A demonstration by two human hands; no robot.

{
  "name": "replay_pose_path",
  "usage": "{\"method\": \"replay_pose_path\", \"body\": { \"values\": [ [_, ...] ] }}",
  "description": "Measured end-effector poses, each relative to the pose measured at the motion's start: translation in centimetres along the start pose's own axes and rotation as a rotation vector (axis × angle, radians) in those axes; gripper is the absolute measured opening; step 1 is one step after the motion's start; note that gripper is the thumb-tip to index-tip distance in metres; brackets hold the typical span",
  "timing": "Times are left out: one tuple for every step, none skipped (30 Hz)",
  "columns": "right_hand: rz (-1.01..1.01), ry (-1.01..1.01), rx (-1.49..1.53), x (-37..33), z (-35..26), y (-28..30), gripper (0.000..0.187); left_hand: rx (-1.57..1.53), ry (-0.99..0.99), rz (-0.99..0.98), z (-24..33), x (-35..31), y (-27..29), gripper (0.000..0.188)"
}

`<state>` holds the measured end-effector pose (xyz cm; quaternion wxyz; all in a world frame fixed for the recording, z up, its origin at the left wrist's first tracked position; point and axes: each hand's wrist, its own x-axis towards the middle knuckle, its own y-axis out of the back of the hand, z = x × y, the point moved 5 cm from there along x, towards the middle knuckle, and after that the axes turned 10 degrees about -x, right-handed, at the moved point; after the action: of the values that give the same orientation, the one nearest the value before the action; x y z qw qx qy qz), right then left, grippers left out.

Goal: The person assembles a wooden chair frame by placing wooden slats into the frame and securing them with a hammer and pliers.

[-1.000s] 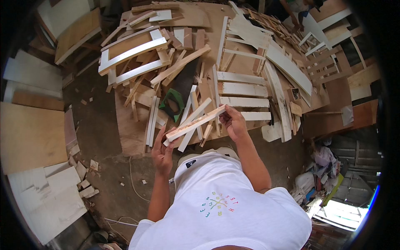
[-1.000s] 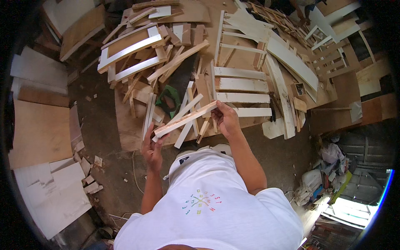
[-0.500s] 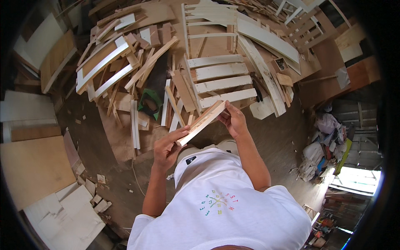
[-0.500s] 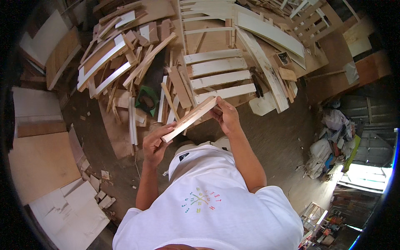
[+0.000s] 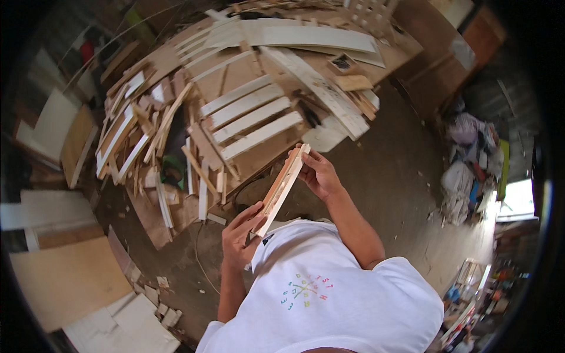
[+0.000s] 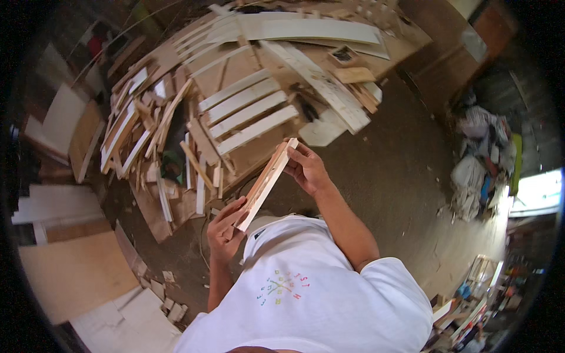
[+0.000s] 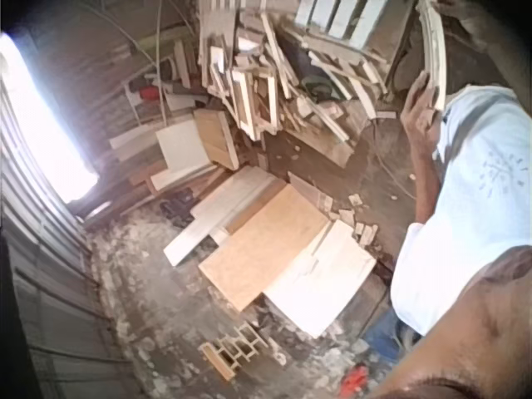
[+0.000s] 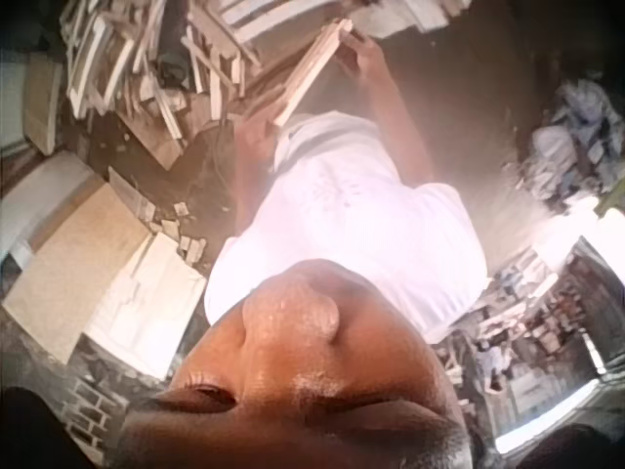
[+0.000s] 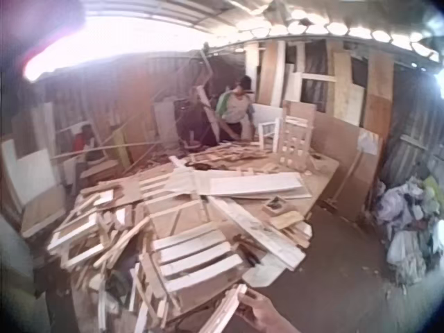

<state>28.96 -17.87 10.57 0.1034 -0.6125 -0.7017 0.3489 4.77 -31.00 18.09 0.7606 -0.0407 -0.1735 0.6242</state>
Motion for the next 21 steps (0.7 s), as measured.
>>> {"method": "replay_pose_path", "body": {
  "values": [
    [0.004, 0.038, 0.014, -1.1, -1.0, 1.8, 0.038, -0.098, 0.015, 0.068, -0.6, -0.3, -2.1, 0.057],
    [0.016, 0.055, 0.027, -2.5, -1.8, 3.2, 0.038, -0.2, 0.05, 0.153, -0.7, -1.3, -3.9, 0.054],
    [0.027, 0.074, 0.037, -3.6, -2.6, 4.8, 0.039, -0.245, 0.054, 0.161, -1.9, -2.3, -4.8, 0.05],
    [0.026, 0.073, 0.063, -4.3, -3.3, 5.7, 0.039, -0.229, 0.055, 0.155, -3.1, -3.1, -5.3, 0.048],
    [0.028, 0.063, 0.088, -5.2, -4.0, 6.4, 0.039, -0.216, 0.062, 0.158, -4.2, -4.1, -5.6, 0.047],
    [0.028, 0.051, 0.112, -6.0, -4.3, 6.8, 0.039, -0.202, 0.068, 0.163, -5.1, -4.9, -5.9, 0.046],
    [0.037, 0.051, 0.119, -6.7, -4.7, 7.4, 0.038, -0.209, 0.047, 0.205, -5.6, -5.1, -6.9, 0.041],
    [0.044, 0.049, 0.125, -7.3, -4.8, 7.8, 0.037, -0.23, 0.02, 0.19, -5.9, -5.1, -7.7, 0.04],
    [0.05, 0.045, 0.131, -7.8, -4.9, 8.1, 0.037, -0.251, -0.008, 0.178, -6.0, -5.1, -8.4, 0.039],
    [0.073, 0.043, 0.162, -8.2, -4.9, 8.6, 0.036, -0.271, -0.039, 0.169, -6.0, -5.0, -9.1, 0.038],
    [0.095, 0.039, 0.193, -8.6, -4.8, 8.9, 0.035, -0.297, -0.013, 0.185, -6.0, -5.0, -9.8, 0.037],
    [0.117, 0.034, 0.224, -8.9, -4.7, 9.2, 0.034, -0.236, 0.008, 0.172, -6.4, -5.2, -10.4, 0.038],
    [0.147, 0.025, 0.278, -8.9, -4.6, 9.5, 0.033, -0.176, 0.029, 0.159, -6.9, -5.3, -10.9, 0.038],
    [0.18, 0.015, 0.331, -9.0, -4.2, 9.6, 0.033, -0.116, 0.054, 0.146, -7.1, -5.6, -11.4, 0.039],
    [0.213, 0.004, 0.384, -9.1, -3.8, 9.7, 0.032, -0.08, 0.081, 0.143, -7.3, -5.6, -11.9, 0.043],
    [0.243, -0.001, 0.433, -9.1, -3.3, 10.0, 0.032, -0.028, 0.078, 0.099, -7.4, -5.6, -12.9, 0.042],
    [0.273, -0.006, 0.482, -9.0, -2.8, 10.3, 0.032, 0.023, 0.076, 0.055, -7.5, -5.5, -13.8, 0.041],
    [0.303, -0.012, 0.529, -9.0, -2.1, 10.8, 0.032, 0.073, 0.074, 0.011, -7.5, -5.5, -14.6, 0.041],
    [0.257, -0.011, 0.56, -8.8, -1.8, 10.6, 0.032, 0.062, 0.129, 0.04, -7.6, -5.7, -14.9, 0.035],
    [0.272, -0.032, 0.528, -8.9, -1.5, 10.7, 0.032, 0.034, 0.142, 0.073, -7.7, -6.1, -14.9, 0.034],
    [0.285, -0.054, 0.495, -9.0, -1.3, 10.9, 0.033, 0.006, 0.154, 0.107, -7.9, -6.6, -14.8, 0.034]
  ]
}}
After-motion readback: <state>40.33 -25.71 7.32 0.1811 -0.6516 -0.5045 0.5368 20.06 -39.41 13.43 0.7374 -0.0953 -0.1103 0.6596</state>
